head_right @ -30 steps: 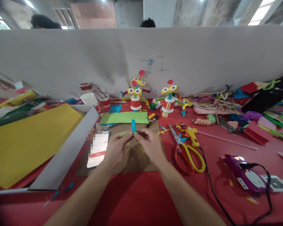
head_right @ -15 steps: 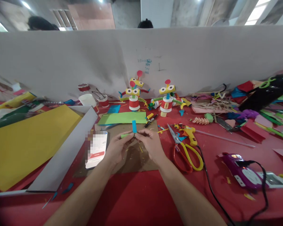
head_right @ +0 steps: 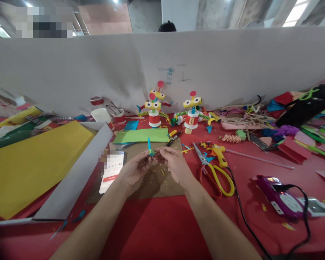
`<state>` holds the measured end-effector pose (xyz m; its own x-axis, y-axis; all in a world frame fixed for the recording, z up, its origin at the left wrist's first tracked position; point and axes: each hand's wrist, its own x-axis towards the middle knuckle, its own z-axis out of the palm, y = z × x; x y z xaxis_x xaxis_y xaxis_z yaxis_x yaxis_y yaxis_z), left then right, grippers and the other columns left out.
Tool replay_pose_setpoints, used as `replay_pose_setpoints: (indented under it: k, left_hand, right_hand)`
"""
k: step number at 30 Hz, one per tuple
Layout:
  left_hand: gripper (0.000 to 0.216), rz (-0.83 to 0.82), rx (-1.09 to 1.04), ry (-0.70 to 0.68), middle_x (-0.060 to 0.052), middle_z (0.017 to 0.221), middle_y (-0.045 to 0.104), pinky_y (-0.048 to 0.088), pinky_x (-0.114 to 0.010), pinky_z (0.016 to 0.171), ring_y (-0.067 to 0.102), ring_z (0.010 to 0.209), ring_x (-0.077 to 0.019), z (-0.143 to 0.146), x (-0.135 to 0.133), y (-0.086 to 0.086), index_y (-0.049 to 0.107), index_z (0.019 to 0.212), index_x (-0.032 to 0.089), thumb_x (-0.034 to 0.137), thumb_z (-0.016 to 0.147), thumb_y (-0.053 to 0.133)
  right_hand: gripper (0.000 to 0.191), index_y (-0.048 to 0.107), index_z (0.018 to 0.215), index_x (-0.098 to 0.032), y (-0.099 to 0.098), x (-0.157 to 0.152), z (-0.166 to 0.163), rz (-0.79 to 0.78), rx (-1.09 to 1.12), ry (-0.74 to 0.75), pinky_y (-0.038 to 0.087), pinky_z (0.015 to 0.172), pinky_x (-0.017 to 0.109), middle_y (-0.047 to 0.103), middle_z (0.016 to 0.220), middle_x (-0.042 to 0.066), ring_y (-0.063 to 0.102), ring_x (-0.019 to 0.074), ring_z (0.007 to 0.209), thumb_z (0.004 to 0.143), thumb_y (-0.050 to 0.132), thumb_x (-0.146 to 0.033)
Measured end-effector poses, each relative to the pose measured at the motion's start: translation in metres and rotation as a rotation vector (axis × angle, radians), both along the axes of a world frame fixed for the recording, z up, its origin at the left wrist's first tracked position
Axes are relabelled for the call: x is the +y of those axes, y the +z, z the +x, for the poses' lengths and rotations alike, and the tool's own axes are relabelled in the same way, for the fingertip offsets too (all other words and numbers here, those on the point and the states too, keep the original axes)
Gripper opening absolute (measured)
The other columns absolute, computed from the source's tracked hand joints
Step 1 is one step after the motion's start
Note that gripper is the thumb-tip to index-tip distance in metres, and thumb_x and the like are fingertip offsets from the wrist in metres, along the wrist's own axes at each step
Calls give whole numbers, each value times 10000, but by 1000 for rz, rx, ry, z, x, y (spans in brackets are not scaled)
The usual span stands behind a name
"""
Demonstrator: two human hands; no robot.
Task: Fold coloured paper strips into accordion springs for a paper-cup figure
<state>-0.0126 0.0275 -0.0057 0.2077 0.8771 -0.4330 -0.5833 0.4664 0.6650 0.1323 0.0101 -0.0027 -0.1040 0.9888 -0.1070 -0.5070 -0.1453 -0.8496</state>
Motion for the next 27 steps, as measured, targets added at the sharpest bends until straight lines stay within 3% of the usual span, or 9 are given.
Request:
replay_pose_setpoints:
  k: [9, 16, 20, 24, 27]
  left_hand:
    - [165, 293, 159, -32, -77, 751, 716, 490, -211, 715, 634, 696, -116, 5, -9, -1, 729, 762, 106, 191, 623, 755]
    - [226, 320, 395, -109, -86, 757, 710, 465, -258, 662, 629, 679, -151, -1, -13, 10, 727, 811, 117, 233, 620, 758]
    - [271, 301, 273, -37, -42, 772, 698, 460, -235, 669, 616, 661, -113, 3, -13, 4, 703, 857, 153, 228, 606, 773]
    - [196, 345, 88, 40, 9, 744, 674, 451, -212, 740, 616, 720, -94, 13, -15, -5, 672, 741, 165, 170, 580, 782]
    - [193, 285, 40, 89, 3, 757, 678, 445, -205, 751, 618, 741, -96, 20, -17, -9, 665, 739, 155, 166, 584, 779]
  right_hand:
    - [195, 697, 756, -177, 0, -3, -2, 3, -279, -46, 427, 623, 236, 653, 704, -7, 557, 89, 622, 630, 739, -319]
    - [219, 658, 730, -161, 2, -2, 0, -32, -372, 10, 421, 601, 247, 628, 656, -14, 555, 101, 597, 594, 739, -311]
    - [200, 640, 715, -174, 1, -3, -4, -34, -305, -69, 406, 575, 236, 612, 630, -31, 530, 92, 572, 596, 733, -306]
    - [188, 634, 725, -185, -5, -3, -12, 8, -165, -215, 419, 614, 234, 632, 693, -30, 543, 90, 609, 600, 728, -289]
    - [177, 627, 718, -182, -11, -3, -17, 26, -116, -243, 434, 647, 244, 637, 702, -24, 551, 94, 623, 613, 723, -288]
